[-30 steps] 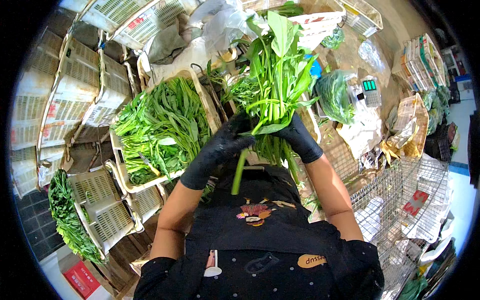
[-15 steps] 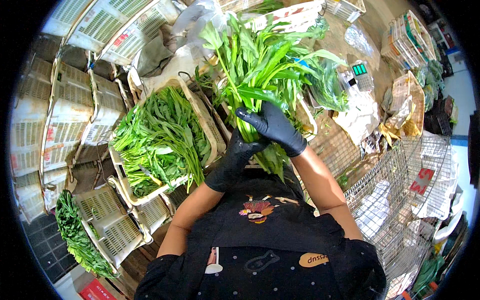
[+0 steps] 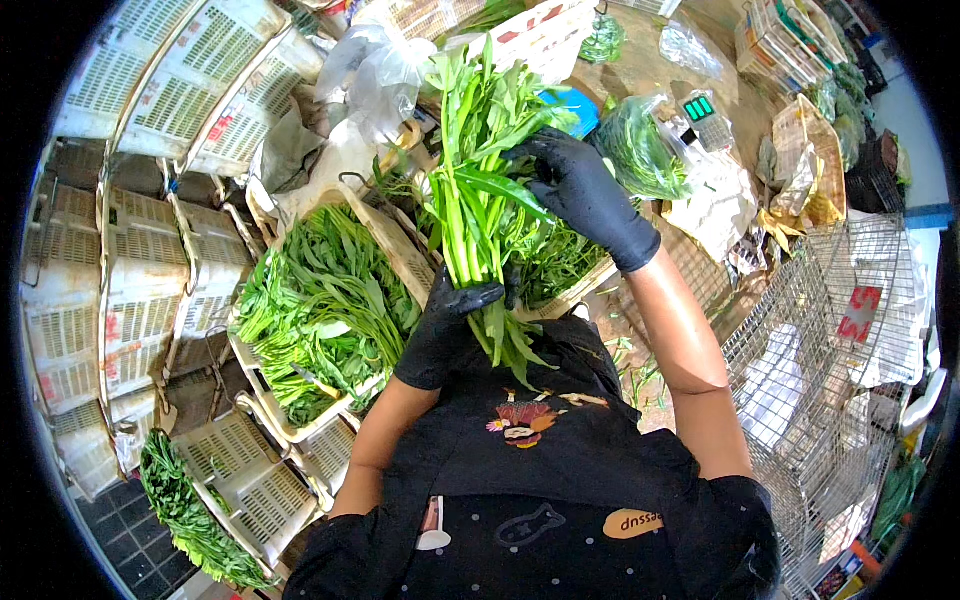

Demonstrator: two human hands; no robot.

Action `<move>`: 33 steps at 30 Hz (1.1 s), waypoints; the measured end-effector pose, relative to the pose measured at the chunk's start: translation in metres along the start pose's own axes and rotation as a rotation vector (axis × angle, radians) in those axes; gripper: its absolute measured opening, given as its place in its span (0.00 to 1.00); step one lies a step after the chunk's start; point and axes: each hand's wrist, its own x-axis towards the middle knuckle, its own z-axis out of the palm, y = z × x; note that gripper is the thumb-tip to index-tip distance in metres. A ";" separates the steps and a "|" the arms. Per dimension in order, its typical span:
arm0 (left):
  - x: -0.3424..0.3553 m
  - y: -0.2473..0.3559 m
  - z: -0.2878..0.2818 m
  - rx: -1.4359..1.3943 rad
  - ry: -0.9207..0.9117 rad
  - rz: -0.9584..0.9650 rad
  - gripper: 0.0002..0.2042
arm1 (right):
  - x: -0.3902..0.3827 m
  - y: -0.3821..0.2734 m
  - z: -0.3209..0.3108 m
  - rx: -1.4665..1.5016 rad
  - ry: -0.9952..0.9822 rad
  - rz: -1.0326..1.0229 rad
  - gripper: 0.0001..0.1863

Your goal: The person sorts leafy green vegetables by hand, gathering bunches, trimming stems, and placing them into plastic bags. The person repeatedly picks up greens from crates, aligns them, and packs them into bags on a table.

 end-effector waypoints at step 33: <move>0.027 0.016 -0.010 0.210 -0.176 0.035 0.24 | -0.026 0.010 -0.024 -0.143 0.135 -0.032 0.12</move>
